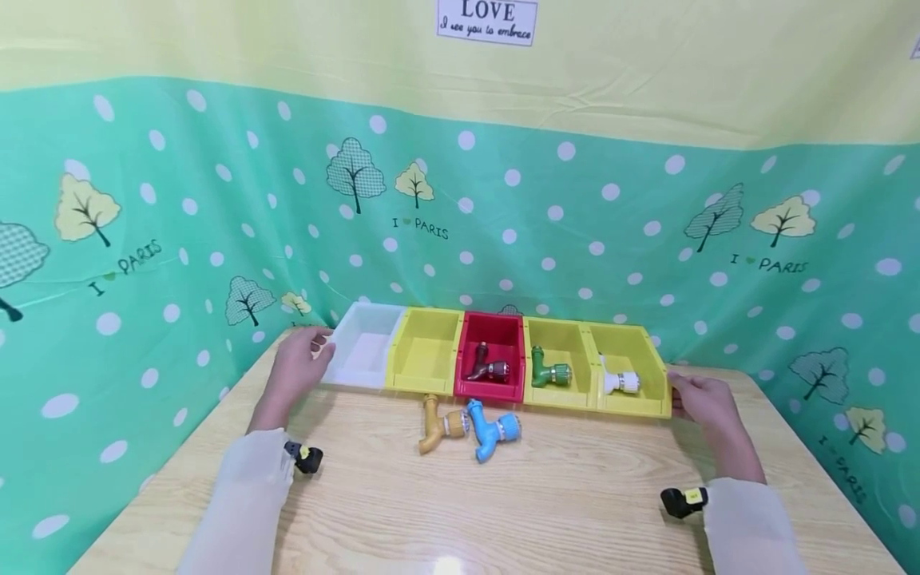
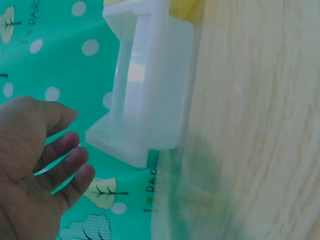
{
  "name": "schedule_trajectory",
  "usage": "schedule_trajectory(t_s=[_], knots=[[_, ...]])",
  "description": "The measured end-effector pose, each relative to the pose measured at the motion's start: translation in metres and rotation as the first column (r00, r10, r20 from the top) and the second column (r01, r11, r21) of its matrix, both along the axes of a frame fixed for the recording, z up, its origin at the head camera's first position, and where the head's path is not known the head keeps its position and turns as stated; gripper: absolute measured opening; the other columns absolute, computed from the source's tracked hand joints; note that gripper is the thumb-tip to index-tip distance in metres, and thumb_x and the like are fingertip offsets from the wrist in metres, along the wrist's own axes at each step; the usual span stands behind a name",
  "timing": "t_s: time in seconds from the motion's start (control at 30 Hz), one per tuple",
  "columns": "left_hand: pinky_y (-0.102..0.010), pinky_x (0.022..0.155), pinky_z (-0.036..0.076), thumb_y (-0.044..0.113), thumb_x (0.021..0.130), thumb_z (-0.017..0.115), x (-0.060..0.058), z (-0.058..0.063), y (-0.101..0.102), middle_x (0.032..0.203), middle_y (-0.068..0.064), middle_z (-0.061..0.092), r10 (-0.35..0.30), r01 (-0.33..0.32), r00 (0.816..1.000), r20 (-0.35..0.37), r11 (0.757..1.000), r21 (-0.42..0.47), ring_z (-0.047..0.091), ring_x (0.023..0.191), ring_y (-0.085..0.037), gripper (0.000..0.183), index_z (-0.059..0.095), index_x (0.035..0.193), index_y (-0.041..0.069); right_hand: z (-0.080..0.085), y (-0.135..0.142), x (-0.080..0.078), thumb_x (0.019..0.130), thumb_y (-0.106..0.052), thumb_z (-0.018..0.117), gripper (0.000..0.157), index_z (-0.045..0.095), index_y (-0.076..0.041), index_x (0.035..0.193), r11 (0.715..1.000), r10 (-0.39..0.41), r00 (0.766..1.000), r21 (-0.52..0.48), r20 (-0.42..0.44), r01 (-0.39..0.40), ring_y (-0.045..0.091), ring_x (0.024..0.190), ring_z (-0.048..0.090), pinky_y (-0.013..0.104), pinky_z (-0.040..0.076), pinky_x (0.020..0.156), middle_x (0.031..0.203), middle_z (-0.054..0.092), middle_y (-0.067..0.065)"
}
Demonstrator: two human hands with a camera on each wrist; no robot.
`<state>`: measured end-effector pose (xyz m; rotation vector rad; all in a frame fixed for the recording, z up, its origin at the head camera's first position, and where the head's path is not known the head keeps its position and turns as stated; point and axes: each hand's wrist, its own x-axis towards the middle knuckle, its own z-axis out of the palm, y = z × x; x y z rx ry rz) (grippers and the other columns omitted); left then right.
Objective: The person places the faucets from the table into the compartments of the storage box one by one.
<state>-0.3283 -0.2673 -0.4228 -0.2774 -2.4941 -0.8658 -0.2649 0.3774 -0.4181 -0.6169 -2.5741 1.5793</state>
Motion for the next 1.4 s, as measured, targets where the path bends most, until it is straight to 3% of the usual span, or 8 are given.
schedule_trajectory(t_s=[0.2, 0.37, 0.47, 0.57, 0.73, 0.93, 1.23, 1.4], knots=[[-0.055, 0.091, 0.051, 0.014, 0.102, 0.061, 0.004, 0.014, 0.018, 0.112, -0.023, 0.066, -0.052, 0.057, 0.997, 0.062, 0.995, -0.083, 0.061, 0.104, -0.039, 0.029, 0.065, 0.124, -0.004, 0.001, -0.001, 0.0, 0.11, -0.039, 0.042, 0.063, 0.046, 0.014, 0.144, 1.0, 0.01, 1.0, 0.017, -0.003, -0.01, 0.021, 0.094, 0.064, 0.031, 0.061, 0.077, 0.126, 0.058, 0.026], [-0.053, 0.092, 0.052, 0.016, 0.102, 0.062, 0.01, 0.018, 0.033, 0.113, -0.02, 0.066, -0.092, 0.107, 0.991, 0.096, 0.982, -0.157, 0.062, 0.105, -0.037, 0.028, 0.066, 0.123, -0.001, 0.001, -0.001, 0.001, 0.11, -0.037, 0.042, 0.061, 0.048, 0.014, 0.141, 0.999, 0.021, 1.0, 0.027, -0.006, -0.021, 0.019, 0.091, 0.065, 0.03, 0.061, 0.077, 0.123, 0.059, 0.024], [-0.051, 0.09, 0.053, 0.015, 0.1, 0.064, 0.012, 0.015, 0.042, 0.11, -0.015, 0.067, -0.149, 0.164, 0.985, 0.088, 0.963, -0.214, 0.062, 0.103, -0.033, 0.025, 0.068, 0.121, 0.001, 0.001, 0.0, 0.002, 0.11, -0.037, 0.041, 0.061, 0.048, 0.015, 0.141, 0.999, 0.03, 1.0, 0.025, -0.005, -0.03, 0.019, 0.092, 0.065, 0.03, 0.061, 0.077, 0.125, 0.059, 0.025], [-0.049, 0.087, 0.054, 0.013, 0.097, 0.068, 0.016, 0.011, 0.051, 0.106, -0.011, 0.067, -0.23, 0.235, 0.972, 0.054, 0.926, -0.295, 0.063, 0.099, -0.03, 0.022, 0.069, 0.117, 0.003, 0.0, 0.0, 0.002, 0.111, -0.038, 0.04, 0.062, 0.046, 0.015, 0.143, 0.999, 0.036, 0.999, 0.024, -0.006, -0.036, 0.021, 0.096, 0.065, 0.03, 0.061, 0.077, 0.127, 0.058, 0.027], [-0.044, 0.083, 0.056, 0.013, 0.094, 0.074, 0.025, 0.006, 0.068, 0.103, -0.007, 0.068, -0.346, 0.32, 0.938, 0.017, 0.846, -0.426, 0.064, 0.097, -0.026, 0.02, 0.072, 0.111, 0.005, -0.001, 0.0, 0.001, 0.111, -0.039, 0.04, 0.065, 0.043, 0.015, 0.146, 0.999, 0.036, 0.999, 0.019, -0.008, -0.036, 0.024, 0.099, 0.065, 0.031, 0.061, 0.078, 0.129, 0.057, 0.028], [-0.043, 0.09, 0.055, 0.021, 0.096, 0.074, 0.036, 0.005, 0.087, 0.112, -0.005, 0.068, -0.417, 0.421, 0.902, 0.113, 0.79, -0.447, 0.064, 0.107, -0.025, 0.025, 0.071, 0.117, 0.008, -0.001, 0.0, 0.0, 0.111, -0.038, 0.04, 0.064, 0.042, 0.015, 0.146, 0.999, 0.034, 0.999, 0.016, -0.009, -0.034, 0.021, 0.096, 0.066, 0.032, 0.061, 0.078, 0.129, 0.057, 0.027], [-0.041, 0.1, 0.051, 0.032, 0.099, 0.069, 0.038, -0.004, 0.108, 0.12, 0.004, 0.067, -0.594, 0.627, 0.775, 0.217, 0.677, -0.386, 0.06, 0.115, -0.016, 0.031, 0.07, 0.125, 0.014, 0.002, 0.003, -0.002, 0.11, -0.039, 0.039, 0.066, 0.042, 0.017, 0.145, 0.999, 0.042, 0.999, 0.02, 0.0, -0.042, 0.018, 0.093, 0.066, 0.033, 0.061, 0.08, 0.129, 0.057, 0.028], [-0.042, 0.103, 0.05, 0.043, 0.097, 0.07, 0.042, -0.007, 0.118, 0.125, 0.006, 0.065, -0.599, 0.641, 0.762, 0.245, 0.647, -0.413, 0.059, 0.119, -0.016, 0.037, 0.069, 0.125, 0.018, 0.0, 0.002, -0.001, 0.11, -0.039, 0.041, 0.064, 0.045, 0.016, 0.144, 0.999, 0.041, 0.999, 0.017, -0.004, -0.041, 0.019, 0.093, 0.066, 0.032, 0.061, 0.079, 0.127, 0.058, 0.026]])
